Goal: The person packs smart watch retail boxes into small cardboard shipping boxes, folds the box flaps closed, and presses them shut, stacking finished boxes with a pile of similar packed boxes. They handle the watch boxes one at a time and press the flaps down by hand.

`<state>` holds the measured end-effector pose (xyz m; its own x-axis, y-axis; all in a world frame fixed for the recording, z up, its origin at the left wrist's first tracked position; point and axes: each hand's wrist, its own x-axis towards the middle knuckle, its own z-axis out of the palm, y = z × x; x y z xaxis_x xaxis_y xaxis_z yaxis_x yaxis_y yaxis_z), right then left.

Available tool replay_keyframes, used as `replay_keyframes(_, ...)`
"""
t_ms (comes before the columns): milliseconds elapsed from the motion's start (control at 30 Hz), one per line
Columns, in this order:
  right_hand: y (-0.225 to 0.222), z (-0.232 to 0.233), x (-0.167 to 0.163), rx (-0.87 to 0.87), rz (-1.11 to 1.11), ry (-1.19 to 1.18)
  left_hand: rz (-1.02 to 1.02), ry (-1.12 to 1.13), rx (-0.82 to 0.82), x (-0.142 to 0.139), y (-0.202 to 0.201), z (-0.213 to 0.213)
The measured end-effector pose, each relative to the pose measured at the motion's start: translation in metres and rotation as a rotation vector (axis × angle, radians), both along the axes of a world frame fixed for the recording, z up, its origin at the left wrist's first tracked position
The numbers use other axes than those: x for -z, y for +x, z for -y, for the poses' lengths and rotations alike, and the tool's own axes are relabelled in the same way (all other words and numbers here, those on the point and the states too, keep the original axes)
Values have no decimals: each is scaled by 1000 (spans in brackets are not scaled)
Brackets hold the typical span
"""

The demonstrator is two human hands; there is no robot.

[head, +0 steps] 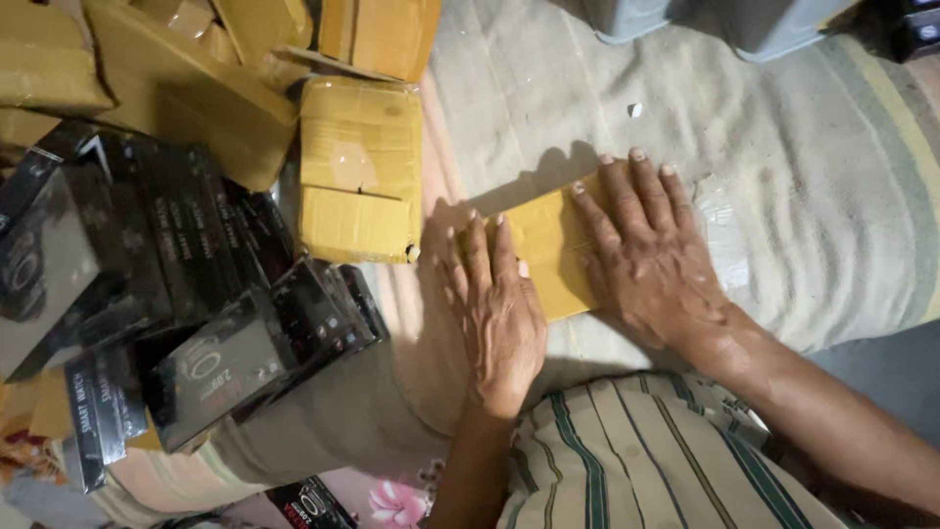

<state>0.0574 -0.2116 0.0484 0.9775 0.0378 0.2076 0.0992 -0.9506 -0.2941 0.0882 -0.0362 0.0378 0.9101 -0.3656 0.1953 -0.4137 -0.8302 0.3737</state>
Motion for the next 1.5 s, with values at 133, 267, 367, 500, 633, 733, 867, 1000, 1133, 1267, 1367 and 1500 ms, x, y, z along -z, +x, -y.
replay_keyframes(133, 19, -3, 2, -26, -128, -241, 40, 86, 91, 5, 12, 33)
replay_keyframes(267, 28, 15, 2, -52, -114, -159, -23, 55, 131, 8, 21, 42)
replay_keyframes(367, 14, 34, 4, -37, -88, -14, -57, 95, 93, 10, 20, 29)
replay_keyframes(500, -1, 53, 11, 58, -115, 238, -215, -308, -41, 10, 11, 9)
replay_keyframes(633, -7, 43, 8, 92, -99, 251, -93, -406, 23, 18, -11, 5)
replay_keyframes(733, 3, 22, -4, 40, -46, 30, -49, -438, -3, 32, -10, 6)
replay_keyframes(867, 31, -25, -2, -133, -126, -299, 14, -497, -35, 46, 3, 0)
replay_keyframes(1000, 36, -50, 22, -230, -220, -445, -8, -612, -64, 47, 5, -12)
replay_keyframes(1133, 26, -32, 30, -210, -112, 38, -32, -589, -20, 44, 5, -23)
replay_keyframes(1267, 13, 6, 14, 113, -191, 79, -58, -632, 12, 45, 10, -33)
replay_keyframes(1367, 10, 6, 18, 113, -144, 258, -143, -723, 2, 48, 9, -41)
replay_keyframes(1500, 20, -19, 39, 42, -173, 404, -116, -762, -95, 46, 10, -60)
